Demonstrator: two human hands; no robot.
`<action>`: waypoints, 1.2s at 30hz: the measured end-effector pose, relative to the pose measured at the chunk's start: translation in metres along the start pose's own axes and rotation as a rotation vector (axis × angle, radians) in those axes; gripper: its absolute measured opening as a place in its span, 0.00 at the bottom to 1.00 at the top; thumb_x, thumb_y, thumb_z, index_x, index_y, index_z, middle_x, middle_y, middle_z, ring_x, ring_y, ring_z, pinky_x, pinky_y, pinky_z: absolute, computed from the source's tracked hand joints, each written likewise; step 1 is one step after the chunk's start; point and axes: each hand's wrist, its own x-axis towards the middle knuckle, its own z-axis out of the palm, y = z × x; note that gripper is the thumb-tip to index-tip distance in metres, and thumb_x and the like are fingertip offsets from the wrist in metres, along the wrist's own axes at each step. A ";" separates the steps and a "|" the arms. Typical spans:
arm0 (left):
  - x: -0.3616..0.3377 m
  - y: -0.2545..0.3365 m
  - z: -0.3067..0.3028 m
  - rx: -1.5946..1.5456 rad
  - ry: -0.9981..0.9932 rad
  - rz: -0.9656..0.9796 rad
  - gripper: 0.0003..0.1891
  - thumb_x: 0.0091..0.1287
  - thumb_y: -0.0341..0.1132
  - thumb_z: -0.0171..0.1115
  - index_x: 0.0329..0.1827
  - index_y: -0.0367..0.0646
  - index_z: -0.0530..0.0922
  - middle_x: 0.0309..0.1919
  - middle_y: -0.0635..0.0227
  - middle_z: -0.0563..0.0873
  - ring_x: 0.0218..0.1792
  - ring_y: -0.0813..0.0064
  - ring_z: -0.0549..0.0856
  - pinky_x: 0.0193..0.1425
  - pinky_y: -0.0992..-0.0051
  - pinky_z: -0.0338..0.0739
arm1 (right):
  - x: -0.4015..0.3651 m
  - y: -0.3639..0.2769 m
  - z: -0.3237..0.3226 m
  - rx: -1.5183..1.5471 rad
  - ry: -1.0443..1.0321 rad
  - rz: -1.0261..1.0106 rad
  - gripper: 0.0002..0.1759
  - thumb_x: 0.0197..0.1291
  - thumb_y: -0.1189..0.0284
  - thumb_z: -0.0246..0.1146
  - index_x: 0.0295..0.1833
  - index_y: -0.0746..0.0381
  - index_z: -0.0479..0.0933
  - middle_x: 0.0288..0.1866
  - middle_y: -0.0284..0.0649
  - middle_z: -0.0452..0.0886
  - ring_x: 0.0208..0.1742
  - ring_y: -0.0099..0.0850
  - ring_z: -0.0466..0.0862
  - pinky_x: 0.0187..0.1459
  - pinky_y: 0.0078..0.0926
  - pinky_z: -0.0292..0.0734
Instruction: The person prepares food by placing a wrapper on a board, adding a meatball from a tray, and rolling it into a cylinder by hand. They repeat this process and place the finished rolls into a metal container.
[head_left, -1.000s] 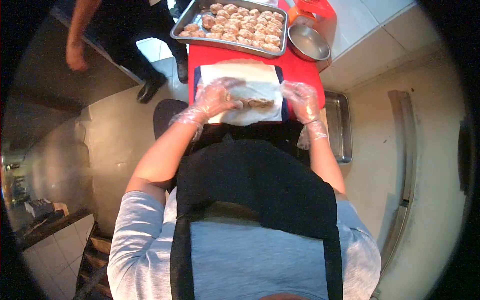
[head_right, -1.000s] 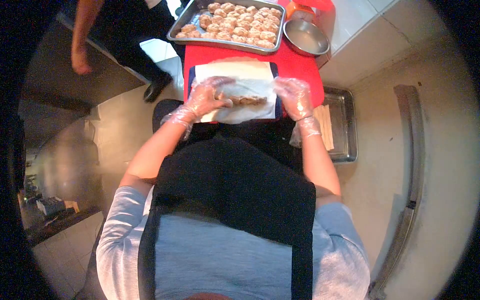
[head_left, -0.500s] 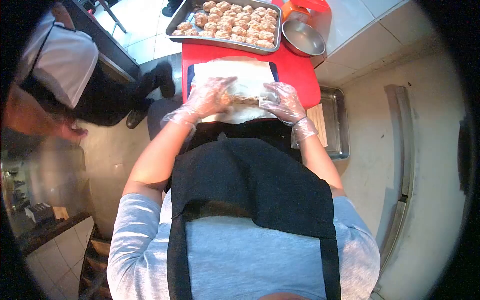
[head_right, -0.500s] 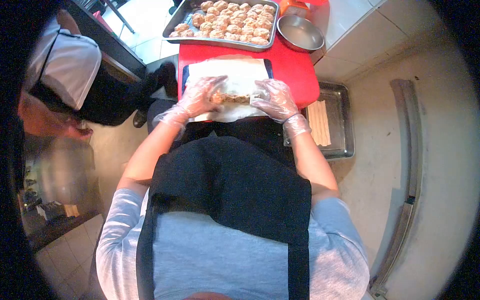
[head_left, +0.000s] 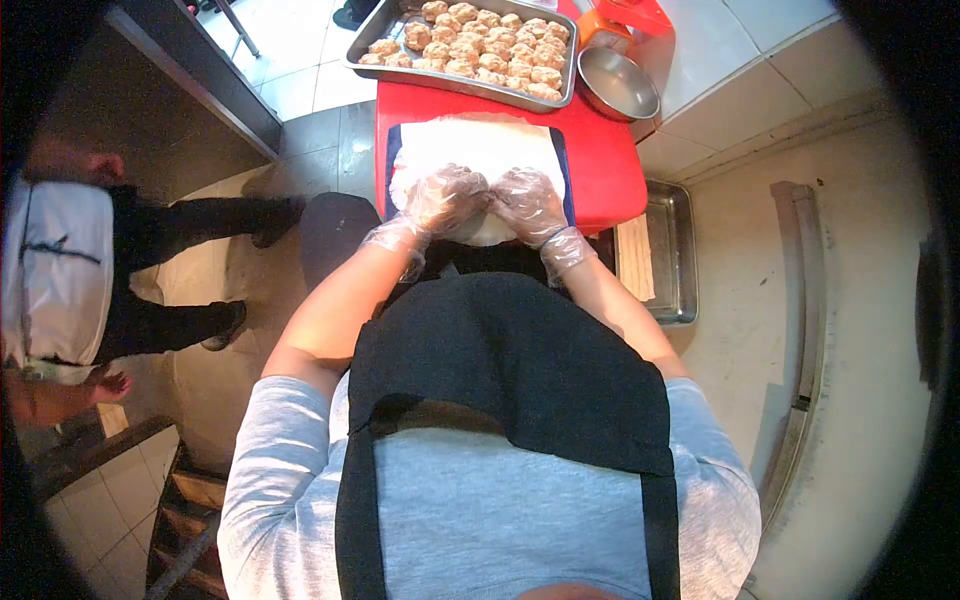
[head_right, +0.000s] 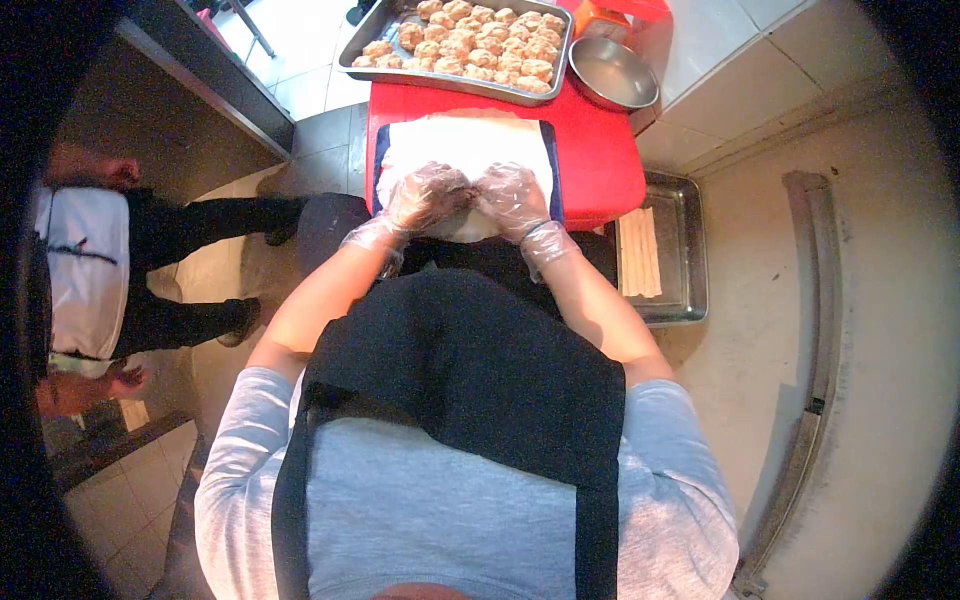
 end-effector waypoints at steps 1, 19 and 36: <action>0.001 0.000 -0.002 0.018 -0.026 -0.022 0.16 0.56 0.40 0.72 0.47 0.47 0.84 0.43 0.61 0.87 0.47 0.57 0.85 0.54 0.63 0.78 | 0.003 0.002 -0.001 0.044 -0.034 0.013 0.17 0.52 0.59 0.68 0.42 0.59 0.84 0.41 0.43 0.85 0.47 0.44 0.83 0.53 0.40 0.76; -0.004 0.002 -0.028 -0.117 -0.092 -0.245 0.22 0.55 0.38 0.73 0.54 0.47 0.82 0.43 0.61 0.87 0.50 0.59 0.85 0.57 0.64 0.77 | -0.002 -0.004 -0.008 -0.092 -0.088 0.030 0.17 0.51 0.62 0.71 0.44 0.62 0.84 0.39 0.45 0.84 0.44 0.45 0.83 0.49 0.42 0.76; -0.048 -0.035 -0.058 -0.193 0.055 -0.206 0.23 0.56 0.31 0.69 0.58 0.46 0.80 0.47 0.57 0.87 0.48 0.56 0.86 0.57 0.65 0.79 | -0.037 0.023 -0.031 -0.084 0.074 0.033 0.17 0.56 0.58 0.68 0.41 0.62 0.82 0.40 0.44 0.84 0.47 0.44 0.81 0.54 0.43 0.73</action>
